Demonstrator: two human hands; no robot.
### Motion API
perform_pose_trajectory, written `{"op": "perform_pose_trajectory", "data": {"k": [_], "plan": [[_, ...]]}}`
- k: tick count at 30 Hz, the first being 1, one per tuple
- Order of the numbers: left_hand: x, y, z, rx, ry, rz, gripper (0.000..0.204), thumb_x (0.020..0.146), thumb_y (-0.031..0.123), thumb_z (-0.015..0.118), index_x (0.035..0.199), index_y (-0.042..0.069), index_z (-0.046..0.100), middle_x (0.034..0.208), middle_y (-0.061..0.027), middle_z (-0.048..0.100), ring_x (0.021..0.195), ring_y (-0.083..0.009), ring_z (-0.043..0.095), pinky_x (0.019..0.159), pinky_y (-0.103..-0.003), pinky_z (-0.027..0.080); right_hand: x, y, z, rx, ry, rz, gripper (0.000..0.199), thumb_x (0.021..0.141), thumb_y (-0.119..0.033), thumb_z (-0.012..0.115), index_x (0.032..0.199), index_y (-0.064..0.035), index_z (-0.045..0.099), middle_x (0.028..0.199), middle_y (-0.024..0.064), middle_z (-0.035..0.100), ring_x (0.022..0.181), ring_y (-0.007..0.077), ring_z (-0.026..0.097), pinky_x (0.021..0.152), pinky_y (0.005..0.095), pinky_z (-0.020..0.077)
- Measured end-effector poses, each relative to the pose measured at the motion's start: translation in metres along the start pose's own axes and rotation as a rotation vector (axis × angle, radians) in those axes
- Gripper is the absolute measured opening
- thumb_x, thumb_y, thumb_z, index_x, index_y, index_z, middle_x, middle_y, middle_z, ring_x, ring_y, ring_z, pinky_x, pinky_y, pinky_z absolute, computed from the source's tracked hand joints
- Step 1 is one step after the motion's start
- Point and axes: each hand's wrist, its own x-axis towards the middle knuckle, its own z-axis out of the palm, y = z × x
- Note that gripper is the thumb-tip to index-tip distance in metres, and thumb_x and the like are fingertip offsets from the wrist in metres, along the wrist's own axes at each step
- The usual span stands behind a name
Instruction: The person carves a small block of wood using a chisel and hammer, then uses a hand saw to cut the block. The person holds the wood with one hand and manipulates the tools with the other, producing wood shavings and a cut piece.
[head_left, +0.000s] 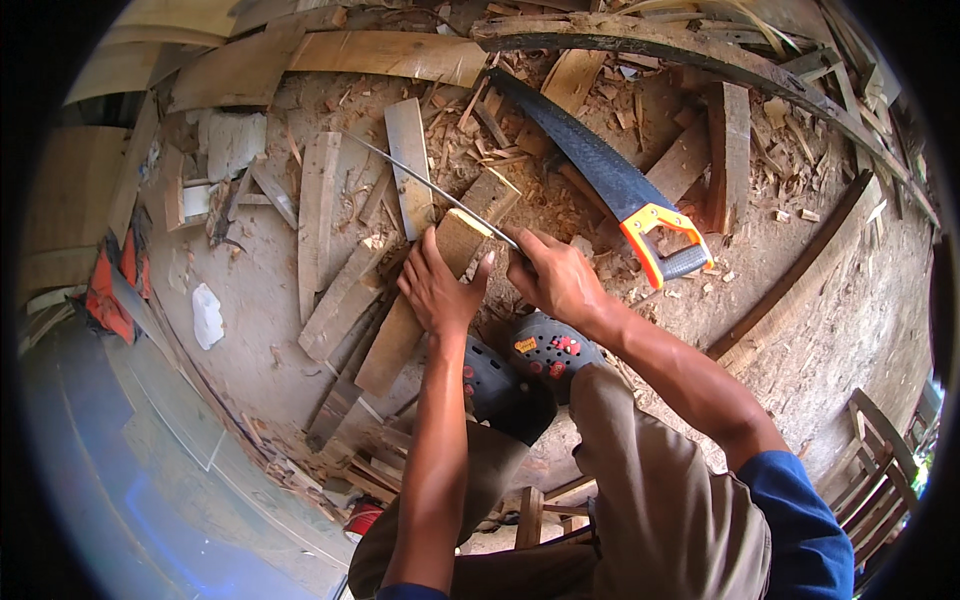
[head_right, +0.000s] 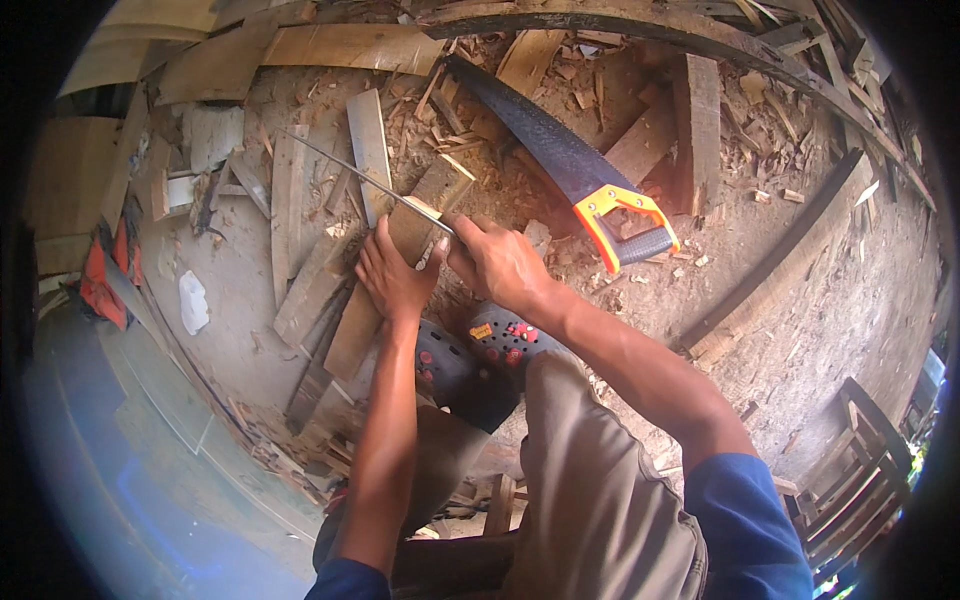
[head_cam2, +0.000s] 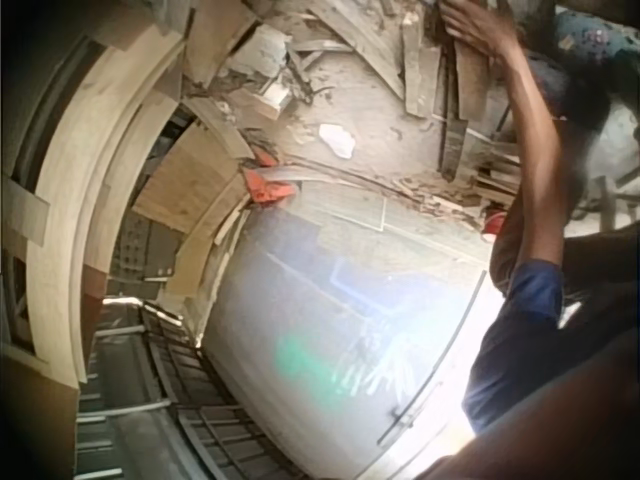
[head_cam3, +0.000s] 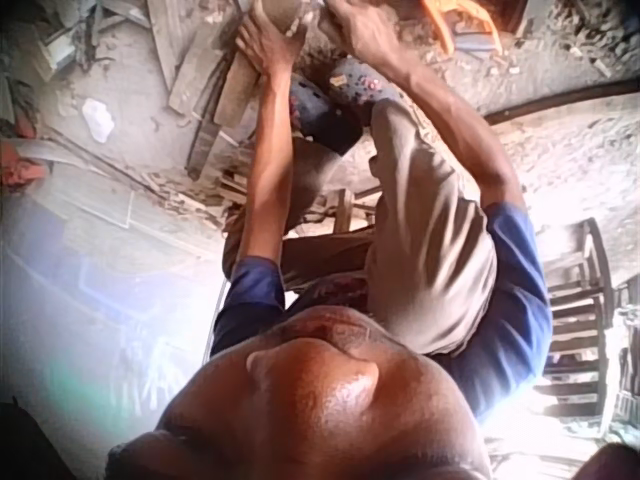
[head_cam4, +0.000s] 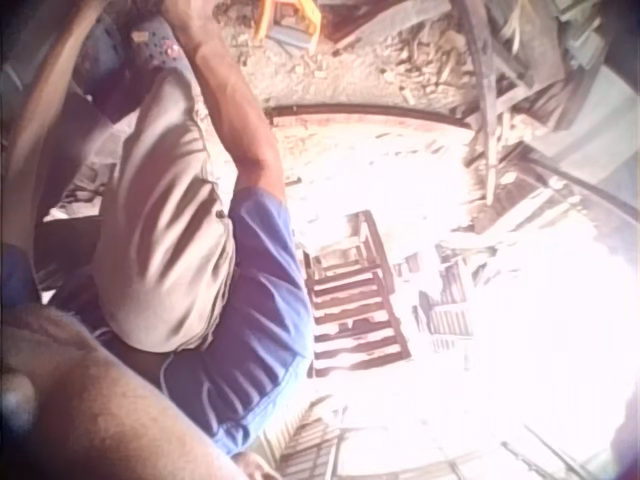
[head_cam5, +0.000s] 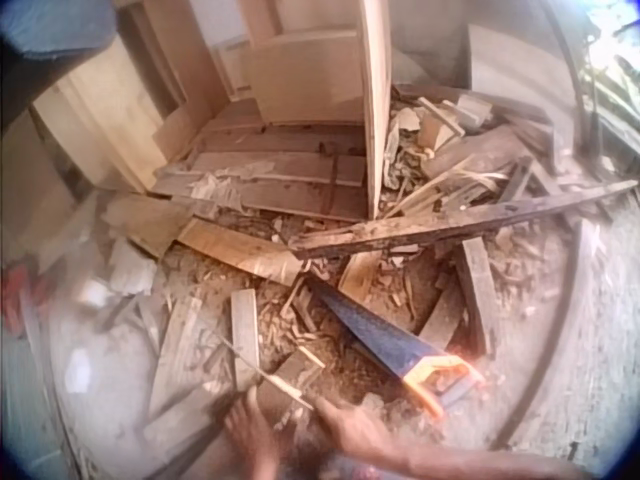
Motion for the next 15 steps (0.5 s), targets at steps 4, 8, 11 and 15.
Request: {"op": "perform_pose_trajectory", "data": {"k": [4, 8, 11, 15], "plan": [[0.004, 0.001, 0.003, 0.043, -0.007, 0.036, 0.087, 0.086, 0.062, 0.069, 0.146, 0.004, 0.043, 0.123, -0.0207, 0.057, 0.117, -0.0404, 0.055, 0.098, -0.051, 0.04, -0.003, 0.039, 0.012, -0.218, -0.209, 0.168, 0.025, 0.089, -0.01, 0.065, 0.111, -0.0005, 0.06, 0.087, 0.0267, 0.066, 0.079, 0.047, 0.067, 0.067, 0.0525, 0.0535], [0.001, -0.004, 0.007, 0.051, -0.029, 0.005, 0.085, 0.086, 0.058, 0.071, 0.146, 0.005, 0.042, 0.128, -0.0199, 0.056, 0.117, -0.0378, 0.055, 0.098, -0.05, 0.04, 0.0, 0.018, 0.003, -0.019, -0.097, 0.063, 0.022, 0.089, -0.011, 0.064, 0.107, 0.0, 0.058, 0.081, 0.0277, 0.066, 0.08, 0.0481, 0.067, 0.069, 0.0529, 0.054], [0.003, 0.003, 0.001, 0.047, -0.078, -0.015, 0.084, 0.087, 0.057, 0.071, 0.147, 0.005, 0.042, 0.128, -0.0197, 0.057, 0.117, -0.0375, 0.055, 0.098, -0.05, 0.04, 0.0, 0.015, 0.003, 0.015, -0.03, 0.043, 0.021, 0.089, -0.011, 0.064, 0.104, 0.0009, 0.057, 0.079, 0.0281, 0.066, 0.081, 0.0486, 0.067, 0.069, 0.0535, 0.0536], [0.002, -0.001, 0.004, 0.081, -0.039, 0.02, 0.085, 0.086, 0.055, 0.073, 0.147, 0.005, 0.042, 0.128, -0.0191, 0.057, 0.117, -0.037, 0.055, 0.099, -0.05, 0.04, 0.0, 0.037, 0.007, -0.092, -0.141, 0.119, 0.022, 0.089, -0.01, 0.065, 0.106, 0.0016, 0.057, 0.081, 0.0284, 0.067, 0.079, 0.0477, 0.068, 0.067, 0.053, 0.0535]]}}
